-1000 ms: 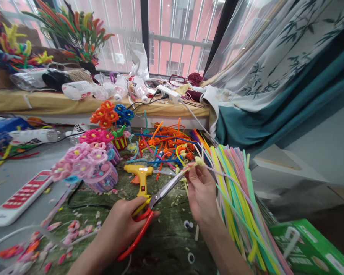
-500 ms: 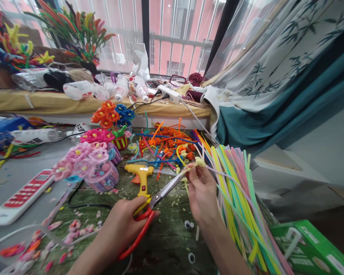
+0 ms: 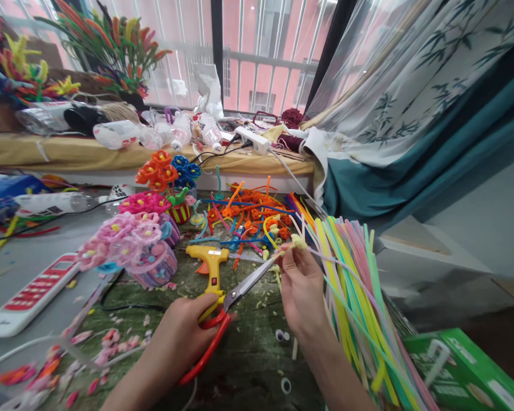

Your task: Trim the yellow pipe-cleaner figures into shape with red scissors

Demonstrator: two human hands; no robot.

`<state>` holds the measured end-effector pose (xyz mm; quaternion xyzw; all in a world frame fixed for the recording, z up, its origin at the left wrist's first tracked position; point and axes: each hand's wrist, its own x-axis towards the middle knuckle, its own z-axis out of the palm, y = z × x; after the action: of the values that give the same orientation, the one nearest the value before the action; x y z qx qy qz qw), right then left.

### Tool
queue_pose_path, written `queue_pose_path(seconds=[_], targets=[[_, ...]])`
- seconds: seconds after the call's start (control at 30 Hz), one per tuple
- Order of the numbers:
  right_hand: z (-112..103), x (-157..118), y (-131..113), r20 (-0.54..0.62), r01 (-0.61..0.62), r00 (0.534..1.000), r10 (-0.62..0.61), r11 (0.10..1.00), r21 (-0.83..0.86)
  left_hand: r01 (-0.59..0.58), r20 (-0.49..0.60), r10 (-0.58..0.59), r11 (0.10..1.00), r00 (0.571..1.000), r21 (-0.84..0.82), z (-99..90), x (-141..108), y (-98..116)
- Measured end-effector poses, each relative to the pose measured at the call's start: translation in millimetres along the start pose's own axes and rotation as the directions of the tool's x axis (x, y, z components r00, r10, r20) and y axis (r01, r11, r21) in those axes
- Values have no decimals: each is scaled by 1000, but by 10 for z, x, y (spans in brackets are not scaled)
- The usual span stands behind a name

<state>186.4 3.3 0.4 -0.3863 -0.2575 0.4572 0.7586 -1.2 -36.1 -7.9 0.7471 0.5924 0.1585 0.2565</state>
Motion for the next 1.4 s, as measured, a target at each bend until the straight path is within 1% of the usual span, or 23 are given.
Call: queue_pose_path(seconds=[0.07,0.17,0.27,0.37,0.5,0.63,0.8,0.87,1.1,1.3,1.4], targets=[[-4,2,-1,0,0,1000,0,1000,-11,-17,-18,17,1000,1000,0,2,6,-9],[-16,16,-12,33,-20,999,21,1000,-19,-39,-43,39,999,998,5,-7,14,-11],[-33,51,-33,86,-34,996,37,999,-40,-19,-45,20,1000,999,22,-21,19,-7],[-52,90,-59,114,-19,993,26,998,-61,19,-34,-17,999,999,44,-25,23,-13],[-83,115,-78,113,32,993,-20,993,-112,30,-4,-30,996,1000,84,-18,16,-38],[-118,132,-78,120,39,993,-19,985,-166,46,34,-51,992,998,118,-21,18,-47],[-128,150,-85,128,51,991,-27,982,-184,56,-12,-56,996,998,67,-38,57,-17],[-120,149,-90,136,53,990,-28,981,-187,52,-14,-51,998,999,39,-51,61,8],[-124,135,-95,84,32,996,-18,986,-163,101,1,-101,994,995,29,-81,36,79],[-123,144,-91,39,3,999,4,986,-169,127,-6,-127,987,992,94,-89,56,28],[-117,146,-91,49,-42,998,49,989,-139,122,14,-125,985,992,118,-86,44,20]])
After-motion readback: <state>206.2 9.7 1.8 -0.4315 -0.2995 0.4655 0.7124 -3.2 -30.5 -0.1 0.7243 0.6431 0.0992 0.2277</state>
